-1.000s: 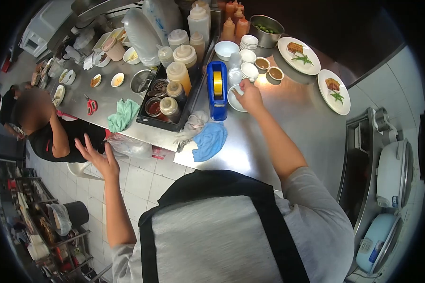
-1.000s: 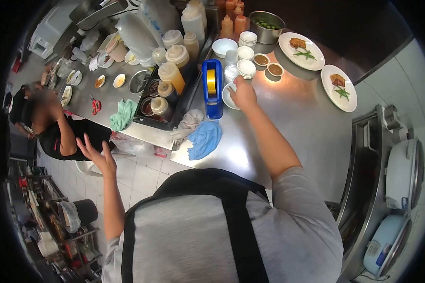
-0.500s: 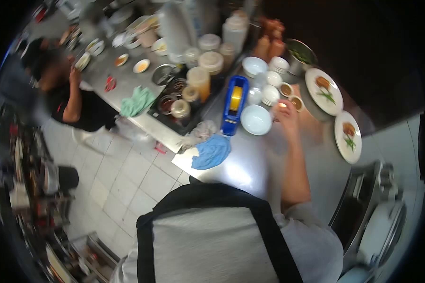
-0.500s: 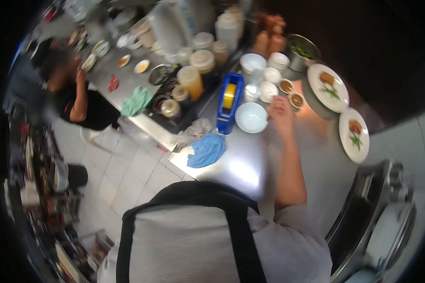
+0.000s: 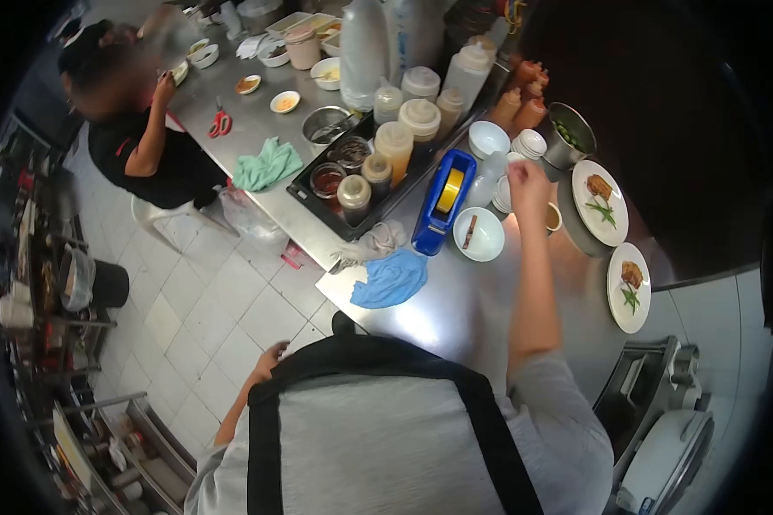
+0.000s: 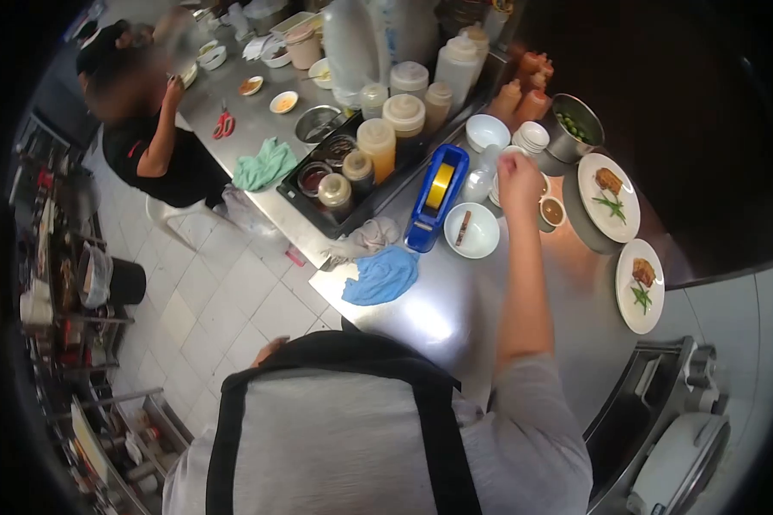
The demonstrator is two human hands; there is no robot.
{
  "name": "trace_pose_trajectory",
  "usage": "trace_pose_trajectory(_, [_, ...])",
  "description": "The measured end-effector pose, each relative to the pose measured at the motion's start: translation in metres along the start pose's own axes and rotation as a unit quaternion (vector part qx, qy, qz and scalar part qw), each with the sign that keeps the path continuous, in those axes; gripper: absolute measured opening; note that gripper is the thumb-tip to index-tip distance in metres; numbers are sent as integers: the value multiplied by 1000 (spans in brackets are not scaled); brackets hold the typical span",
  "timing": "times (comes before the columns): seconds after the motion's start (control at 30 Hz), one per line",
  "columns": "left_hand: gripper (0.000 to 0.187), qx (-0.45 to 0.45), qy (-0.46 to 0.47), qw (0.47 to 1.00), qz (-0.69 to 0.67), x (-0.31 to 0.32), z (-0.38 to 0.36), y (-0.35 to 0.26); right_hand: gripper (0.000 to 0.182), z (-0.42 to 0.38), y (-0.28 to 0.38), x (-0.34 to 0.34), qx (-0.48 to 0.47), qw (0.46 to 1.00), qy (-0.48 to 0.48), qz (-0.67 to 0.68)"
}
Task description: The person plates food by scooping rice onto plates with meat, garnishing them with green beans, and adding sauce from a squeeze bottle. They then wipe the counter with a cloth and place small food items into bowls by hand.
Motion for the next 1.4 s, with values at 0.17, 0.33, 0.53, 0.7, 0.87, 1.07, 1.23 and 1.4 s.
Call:
trace_pose_trajectory(0.17, [48, -95, -27, 982, 164, 15, -40, 125, 16, 99, -43, 78, 19, 978, 136, -154])
trace_pose_trajectory(0.33, [49, -259, -9, 964, 58, 6, -81, 132, 34, 120, -117, 168, 48, 860, 399, -314])
trace_pose_trajectory(0.53, [52, -271, -6, 963, 8, -3, -82, 136, 24, 111, -64, 93, 14, 950, 264, -167])
trace_pose_trajectory(0.7, [51, -228, 13, 970, 88, -22, -48, 113, 22, 5, -10, 22, 96, 914, 393, 26])
trace_pose_trajectory(0.87, [49, -152, 2, 986, -65, -28, -1, 105, 36, -110, 40, 2, -168, 882, 412, -153])
trace_pose_trajectory(1.07, [48, -123, 43, 991, -23, -26, 5, 51, 31, -115, 14, -21, 40, 906, 420, -17])
trace_pose_trajectory(1.23, [49, -140, 68, 983, 100, -23, 7, 59, 33, -38, 12, -58, 124, 949, 283, 62])
trace_pose_trajectory(1.4, [50, -150, -21, 985, 83, -22, 1, 55, 30, 69, 3, -7, 10, 975, 195, -109])
Point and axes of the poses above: each hand's wrist, its own z-axis towards the middle knuckle, its own x-axis out of the palm, y = z × x, the point moved 4 cm from there along z, towards the middle knuckle, and after that the axes turned 9 degrees about z, right-handed, at the moved point
